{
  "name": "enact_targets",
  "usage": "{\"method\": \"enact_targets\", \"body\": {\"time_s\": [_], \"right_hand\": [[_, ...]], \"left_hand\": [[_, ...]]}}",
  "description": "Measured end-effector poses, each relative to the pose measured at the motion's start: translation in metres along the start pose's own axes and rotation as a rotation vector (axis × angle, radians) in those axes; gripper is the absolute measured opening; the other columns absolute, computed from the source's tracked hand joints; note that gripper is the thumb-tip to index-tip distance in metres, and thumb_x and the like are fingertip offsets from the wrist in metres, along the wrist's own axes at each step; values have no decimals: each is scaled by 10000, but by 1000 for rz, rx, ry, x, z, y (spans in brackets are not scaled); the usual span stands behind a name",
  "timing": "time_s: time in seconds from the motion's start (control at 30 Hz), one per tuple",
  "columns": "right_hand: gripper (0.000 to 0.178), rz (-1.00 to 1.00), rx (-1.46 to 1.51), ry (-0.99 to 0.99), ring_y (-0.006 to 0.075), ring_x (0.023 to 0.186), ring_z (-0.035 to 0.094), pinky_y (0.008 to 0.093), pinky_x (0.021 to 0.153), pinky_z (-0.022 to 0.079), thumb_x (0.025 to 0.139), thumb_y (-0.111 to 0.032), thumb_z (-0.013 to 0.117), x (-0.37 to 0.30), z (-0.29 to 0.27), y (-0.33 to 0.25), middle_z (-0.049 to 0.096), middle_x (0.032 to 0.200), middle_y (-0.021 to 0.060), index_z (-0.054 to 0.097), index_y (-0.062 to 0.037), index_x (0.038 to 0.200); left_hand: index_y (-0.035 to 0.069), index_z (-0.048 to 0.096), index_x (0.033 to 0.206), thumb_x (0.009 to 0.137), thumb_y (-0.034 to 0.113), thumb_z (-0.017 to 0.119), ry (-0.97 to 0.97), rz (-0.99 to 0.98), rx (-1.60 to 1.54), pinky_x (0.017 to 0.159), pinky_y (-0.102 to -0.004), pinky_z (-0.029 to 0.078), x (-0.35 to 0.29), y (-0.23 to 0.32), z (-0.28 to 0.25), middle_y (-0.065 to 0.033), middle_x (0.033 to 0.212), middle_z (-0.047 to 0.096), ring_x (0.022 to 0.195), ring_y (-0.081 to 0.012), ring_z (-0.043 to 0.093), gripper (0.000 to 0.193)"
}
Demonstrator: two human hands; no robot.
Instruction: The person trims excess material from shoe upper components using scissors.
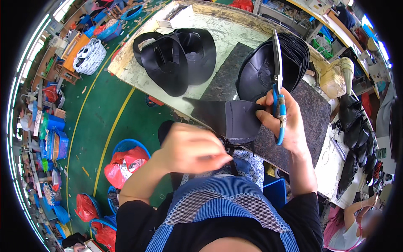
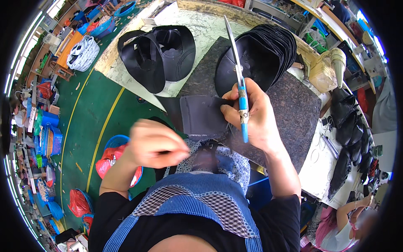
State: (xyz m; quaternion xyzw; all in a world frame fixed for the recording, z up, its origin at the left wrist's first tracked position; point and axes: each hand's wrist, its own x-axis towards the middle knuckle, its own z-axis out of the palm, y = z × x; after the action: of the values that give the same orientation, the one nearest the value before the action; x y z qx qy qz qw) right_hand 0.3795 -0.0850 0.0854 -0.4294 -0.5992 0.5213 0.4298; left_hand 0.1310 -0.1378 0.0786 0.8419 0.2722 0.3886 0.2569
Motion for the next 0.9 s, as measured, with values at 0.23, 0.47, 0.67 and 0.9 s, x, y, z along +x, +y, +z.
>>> {"method": "enact_targets", "body": {"time_s": [0.23,0.47,0.67,0.9], "right_hand": [[228,-171,-55,136,26,619,467,184,571,403,756,-1,689,2,16,-15,620,868,40,499,-42,875],[627,83,558,-723,89,648,521,225,553,411,849,-569,558,-47,10,15,572,774,50,602,46,962],[867,342,916,-970,123,635,503,218,521,402,815,-780,366,-47,18,41,519,715,46,589,49,930],[880,402,1065,-993,99,555,465,209,473,372,809,-790,349,-47,27,45,471,640,13,581,56,888]], "left_hand": [[-20,614,1002,727,91,792,-194,-354,-305,776,-280,489,27,-13,-41,-61,912,652,835,-128,619,346],[-25,591,1120,807,30,714,169,-414,-625,776,-226,480,34,-20,-39,-25,1003,625,917,-78,565,340],[-24,594,1097,808,14,704,134,-415,-615,779,-232,480,37,-21,-38,-19,988,622,905,-76,564,311],[-25,601,1054,782,4,727,24,-436,-648,809,-261,461,31,-24,-33,-17,968,623,887,-74,556,302]]}}
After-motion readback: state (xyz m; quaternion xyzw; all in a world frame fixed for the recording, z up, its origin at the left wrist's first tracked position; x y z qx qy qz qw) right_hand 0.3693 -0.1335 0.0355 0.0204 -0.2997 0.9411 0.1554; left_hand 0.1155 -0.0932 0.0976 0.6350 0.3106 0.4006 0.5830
